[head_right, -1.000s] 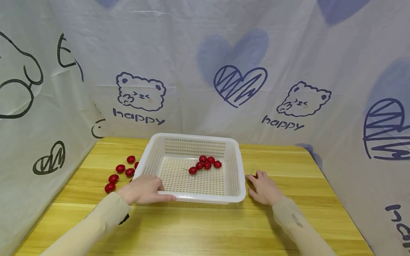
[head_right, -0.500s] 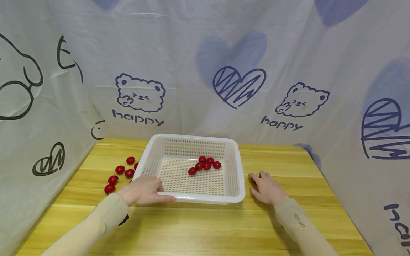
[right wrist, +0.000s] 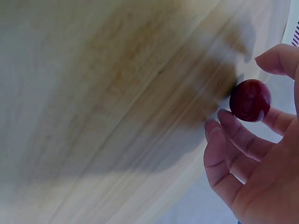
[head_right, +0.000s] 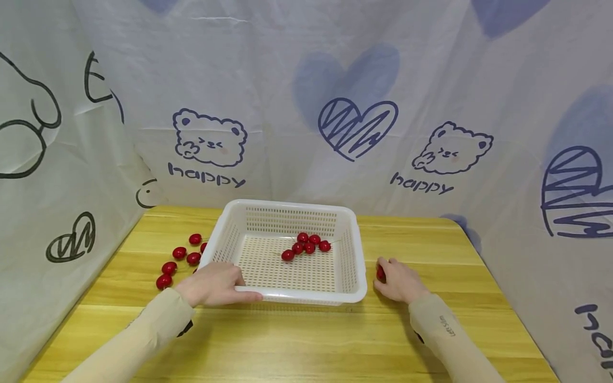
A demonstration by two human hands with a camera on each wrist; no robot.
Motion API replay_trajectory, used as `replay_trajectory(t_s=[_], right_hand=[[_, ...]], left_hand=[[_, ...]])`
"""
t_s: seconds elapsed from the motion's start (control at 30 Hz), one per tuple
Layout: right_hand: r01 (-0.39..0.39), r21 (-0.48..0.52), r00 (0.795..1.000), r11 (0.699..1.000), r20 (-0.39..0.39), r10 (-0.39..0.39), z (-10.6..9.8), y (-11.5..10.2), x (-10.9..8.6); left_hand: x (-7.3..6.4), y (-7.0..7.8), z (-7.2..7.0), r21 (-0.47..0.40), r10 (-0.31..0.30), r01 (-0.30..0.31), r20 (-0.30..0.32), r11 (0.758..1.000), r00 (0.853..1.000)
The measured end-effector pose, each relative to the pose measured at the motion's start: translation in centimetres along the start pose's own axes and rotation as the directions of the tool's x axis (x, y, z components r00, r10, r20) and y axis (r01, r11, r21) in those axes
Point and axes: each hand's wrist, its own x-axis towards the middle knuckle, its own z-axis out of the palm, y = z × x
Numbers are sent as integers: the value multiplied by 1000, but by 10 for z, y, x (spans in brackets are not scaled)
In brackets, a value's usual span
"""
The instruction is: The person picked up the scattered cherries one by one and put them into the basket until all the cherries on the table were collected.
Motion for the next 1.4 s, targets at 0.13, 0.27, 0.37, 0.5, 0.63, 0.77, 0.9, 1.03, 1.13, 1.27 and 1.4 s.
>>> replay_trajectory(t_s=[0.13,0.27,0.37,0.5,0.63,0.77,0.9,1.03,1.13,1.27,1.4], right_hand=[[-13,21,1000,1000,18,13,0,-1,-1],[-27,25,1000,999,18,26,0,-1,-2],[-42,33,999,999,23,41,0,-1,-2],[-62,53,998,997,37,60,-3,-3,-2],[-72,77,997,994,45,69,-7,-6,-3],[-86,137,995,987,63,78,-13,-10,-4],[-90,205,995,975,67,78,-21,-15,-3],[-62,242,998,968,35,55,-29,-19,-1],[-46,242,999,969,5,46,-35,-19,-1],[-31,254,999,967,-24,39,-44,-19,0],[-15,295,999,955,-42,29,-54,-22,0]], left_hand=[[0,0,0,8,-4,4,2,1000,1000],[-1,0,0,9,-7,7,2,1000,1000],[-1,0,0,2,-7,7,4,1000,1000],[-1,1,0,1,-6,6,5,1000,1000],[-1,2,-1,7,-5,5,8,1000,1000],[-1,2,-2,10,-5,4,9,1000,1000],[-1,2,-3,-1,-9,9,13,1000,1000],[-1,2,-4,-7,-13,13,15,1000,1000],[-1,1,-4,-9,-11,11,18,1000,1000],[-1,1,-3,-2,-10,10,17,1000,1000],[-1,1,-2,2,-8,8,12,1000,1000]])
